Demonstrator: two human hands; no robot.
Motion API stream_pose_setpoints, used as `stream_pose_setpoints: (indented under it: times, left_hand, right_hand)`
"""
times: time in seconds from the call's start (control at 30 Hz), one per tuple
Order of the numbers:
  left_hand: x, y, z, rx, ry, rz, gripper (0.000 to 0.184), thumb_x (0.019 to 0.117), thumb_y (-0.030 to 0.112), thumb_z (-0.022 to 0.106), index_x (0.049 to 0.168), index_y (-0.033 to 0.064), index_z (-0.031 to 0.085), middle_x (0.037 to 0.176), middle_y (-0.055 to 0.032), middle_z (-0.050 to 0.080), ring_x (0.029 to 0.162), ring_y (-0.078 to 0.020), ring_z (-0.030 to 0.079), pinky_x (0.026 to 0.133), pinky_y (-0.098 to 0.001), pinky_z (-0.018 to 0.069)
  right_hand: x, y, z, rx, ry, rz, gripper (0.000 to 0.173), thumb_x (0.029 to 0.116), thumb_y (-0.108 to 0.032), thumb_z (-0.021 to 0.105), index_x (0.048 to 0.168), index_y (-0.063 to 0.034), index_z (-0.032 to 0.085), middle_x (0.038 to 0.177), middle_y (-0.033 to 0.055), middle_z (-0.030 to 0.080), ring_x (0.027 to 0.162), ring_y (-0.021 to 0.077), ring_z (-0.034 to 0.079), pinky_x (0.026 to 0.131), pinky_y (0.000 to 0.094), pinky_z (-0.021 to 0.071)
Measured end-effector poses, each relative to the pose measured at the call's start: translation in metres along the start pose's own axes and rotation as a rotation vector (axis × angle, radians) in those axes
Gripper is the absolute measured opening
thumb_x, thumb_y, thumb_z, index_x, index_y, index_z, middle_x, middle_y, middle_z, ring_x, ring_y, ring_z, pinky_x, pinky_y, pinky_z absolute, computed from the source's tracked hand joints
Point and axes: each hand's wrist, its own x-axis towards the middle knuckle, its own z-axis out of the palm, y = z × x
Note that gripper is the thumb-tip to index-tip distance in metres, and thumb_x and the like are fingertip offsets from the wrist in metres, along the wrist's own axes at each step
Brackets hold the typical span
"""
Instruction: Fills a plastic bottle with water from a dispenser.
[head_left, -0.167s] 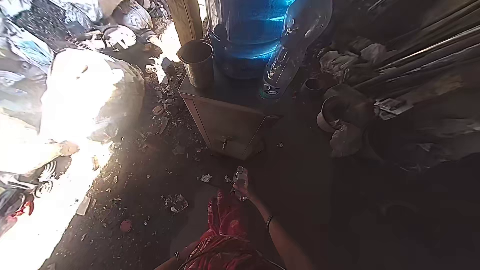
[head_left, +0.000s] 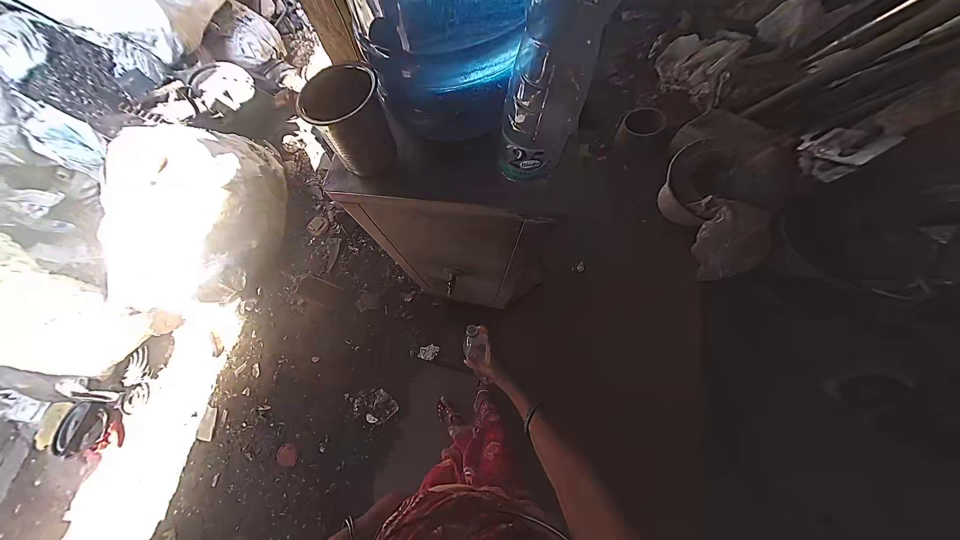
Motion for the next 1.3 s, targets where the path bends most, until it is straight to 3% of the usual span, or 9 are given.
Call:
stream_pose_setpoints:
  times: [0.07, 0.13, 0.3, 0.37, 0.43, 0.57, 0.7, 0.93, 1.3]
  left_hand:
    - [0.08, -0.027, -0.04, 0.084, -0.054, 0.22, 0.037, 0.1068, 0.012, 0.047, 0.14, -0.0017, 0.057, 0.138, -0.0206, 0.061, 0.127, -0.0295, 0.06, 0.108, -0.0445, 0.0477]
    - [0.144, -0.028, -0.095, 0.274, -0.002, 0.278, 0.038, 0.1003, 0.0, 0.053, 0.138, -0.0003, 0.058, 0.137, -0.0218, 0.061, 0.121, -0.0362, 0.062, 0.1, -0.0542, 0.0512]
    - [0.157, 0.118, -0.219, 0.541, 0.776, 0.262, 0.044, 0.1046, 0.012, 0.05, 0.148, 0.0089, 0.05, 0.154, -0.0149, 0.048, 0.136, -0.0318, 0.054, 0.112, -0.0512, 0.0452]
    - [0.163, 0.171, -0.25, 0.62, 0.907, 0.279, 0.05, 0.106, 0.014, 0.048, 0.155, 0.0149, 0.041, 0.163, -0.0082, 0.037, 0.136, -0.0305, 0.055, 0.108, -0.0529, 0.0475]
    - [0.175, 0.205, -0.269, 0.68, 0.907, 0.246, 0.053, 0.1058, 0.013, 0.051, 0.157, 0.0218, 0.04, 0.161, -0.005, 0.042, 0.129, -0.0314, 0.06, 0.103, -0.0571, 0.0499]
    - [0.211, 0.21, -0.289, 0.78, 0.798, 0.099, 0.038, 0.1049, 0.016, 0.052, 0.142, 0.0198, 0.058, 0.139, -0.0096, 0.062, 0.126, -0.033, 0.061, 0.105, -0.06, 0.0466]
    - [0.221, 0.202, -0.281, 0.726, 0.827, 0.086, 0.03, 0.1061, 0.018, 0.051, 0.131, 0.0121, 0.066, 0.128, -0.0157, 0.068, 0.121, -0.0356, 0.063, 0.104, -0.0589, 0.0469]
    - [0.225, 0.188, -0.261, 0.747, 0.751, 0.019, 0.035, 0.1104, 0.022, 0.042, 0.137, 0.0115, 0.062, 0.132, -0.0164, 0.065, 0.123, -0.0357, 0.063, 0.104, -0.0558, 0.0483]
    - [0.234, 0.18, -0.246, 0.634, 0.757, 0.019, 0.036, 0.1115, 0.022, 0.037, 0.131, 0.0045, 0.062, 0.124, -0.0201, 0.067, 0.119, -0.0353, 0.064, 0.104, -0.0542, 0.0484]
  right_hand:
    - [0.016, 0.002, 0.008, 0.026, -0.036, 0.052, 0.105, 0.0696, -0.026, 0.091, 0.155, -0.0002, 0.035, 0.153, 0.0227, 0.046, 0.14, 0.0327, 0.047, 0.117, 0.043, 0.0399]
    - [0.032, -0.004, 0.01, -0.004, -0.098, 0.124, 0.104, 0.073, -0.027, 0.089, 0.157, -0.0033, 0.033, 0.155, 0.0219, 0.043, 0.142, 0.0329, 0.045, 0.117, 0.0436, 0.0392]
    - [0.074, 0.028, 0.045, 0.008, -0.086, 0.169, 0.104, 0.0693, -0.02, 0.09, 0.156, -0.0015, 0.035, 0.153, 0.0278, 0.043, 0.141, 0.0412, 0.044, 0.117, 0.0504, 0.0379]
    - [0.089, 0.04, 0.058, 0.009, -0.083, 0.213, 0.105, 0.0674, -0.018, 0.091, 0.156, -0.0032, 0.035, 0.154, 0.0273, 0.043, 0.141, 0.0413, 0.044, 0.116, 0.0511, 0.039]
    - [0.105, 0.05, 0.066, -0.01, -0.076, 0.227, 0.106, 0.0658, -0.017, 0.091, 0.155, -0.004, 0.037, 0.153, 0.027, 0.043, 0.14, 0.0416, 0.045, 0.115, 0.0524, 0.0401]
    - [0.13, 0.059, 0.075, -0.017, -0.08, 0.181, 0.106, 0.0653, -0.018, 0.091, 0.155, -0.0031, 0.037, 0.152, 0.0265, 0.045, 0.138, 0.0407, 0.048, 0.114, 0.0525, 0.0409]
    - [0.143, 0.046, 0.071, -0.048, -0.11, 0.184, 0.102, 0.0685, -0.016, 0.09, 0.155, -0.0033, 0.037, 0.154, 0.0251, 0.044, 0.14, 0.039, 0.046, 0.116, 0.0512, 0.0397]
    - [0.156, 0.039, 0.077, -0.03, -0.071, 0.152, 0.1, 0.0663, -0.016, 0.091, 0.152, -0.0015, 0.041, 0.152, 0.0268, 0.045, 0.139, 0.0398, 0.047, 0.114, 0.0519, 0.0412]
    - [0.154, 0.039, 0.076, -0.023, -0.049, 0.131, 0.097, 0.0692, -0.017, 0.09, 0.151, -0.0001, 0.042, 0.147, 0.0265, 0.051, 0.134, 0.0399, 0.053, 0.112, 0.0529, 0.0431]
